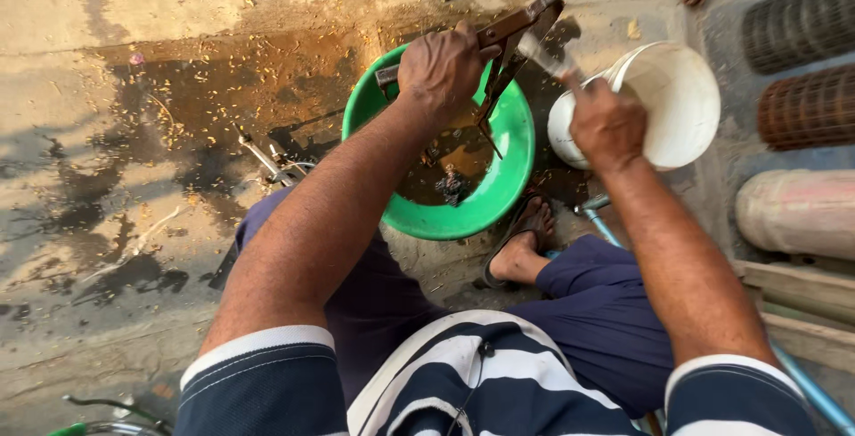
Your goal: The person scrubs a bicycle derailleur with a toothbrush in a green basin filled with soapy water. They repeatedly dip the part into the water, scrub it, and rinse it. The person then removes the derailleur from the basin and places it on the ground next to a bicycle frame.
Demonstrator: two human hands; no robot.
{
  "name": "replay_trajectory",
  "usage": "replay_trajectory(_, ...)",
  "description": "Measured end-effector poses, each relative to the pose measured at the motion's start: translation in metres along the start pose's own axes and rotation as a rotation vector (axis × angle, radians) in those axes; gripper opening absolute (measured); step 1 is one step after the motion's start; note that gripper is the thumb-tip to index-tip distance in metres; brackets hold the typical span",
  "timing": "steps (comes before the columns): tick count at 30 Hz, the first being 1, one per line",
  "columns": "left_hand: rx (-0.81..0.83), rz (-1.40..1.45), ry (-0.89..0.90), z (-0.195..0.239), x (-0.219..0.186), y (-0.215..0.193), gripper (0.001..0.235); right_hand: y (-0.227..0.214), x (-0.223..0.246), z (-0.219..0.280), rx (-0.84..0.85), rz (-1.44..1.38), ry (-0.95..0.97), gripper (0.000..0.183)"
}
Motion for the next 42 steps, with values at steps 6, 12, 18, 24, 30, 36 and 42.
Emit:
replay_trajectory(6,-0.053,0.036,-0.042,-0.01,0.012,0.003,0.031,0.03,0.018,0.019,0.005,-0.421,0.203,0.027)
replay_trajectory(12,-0.09,0.064,-0.005,-0.006,0.023,0.016,0.04,0.048,0.022,0.012,0.148,-2.088,1.016,0.023)
replay_trajectory(18,-0.037,0.063,-0.043,-0.005,0.022,0.014,0.038,0.026,0.044,0.007,0.172,-1.967,1.068,0.022)
replay_trajectory(24,-0.014,0.098,-0.061,0.007,0.014,0.006,0.048,0.035,0.055,0.006,0.134,-2.089,1.103,0.019)
replay_trajectory(30,0.064,0.061,-0.102,0.007,0.008,-0.007,0.055,0.029,0.048,-0.002,0.123,-1.37,0.659,0.021)
replay_trajectory(36,0.007,0.069,-0.073,0.006,0.007,-0.001,0.056,0.043,0.03,0.008,0.088,-1.595,0.868,0.023)
replay_trajectory(42,-0.004,0.071,-0.115,-0.001,0.023,0.009,0.06,0.027,0.038,-0.002,0.104,-1.566,0.813,0.022)
Point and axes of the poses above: each hand's wrist, its own z-axis away from the middle knuckle, its own y-axis out of the palm, x = y × z, the point moved 5 cm from there along -z, towards the middle knuckle, and after that the axes turned 5 degrees about x, right-handed, at the moved point
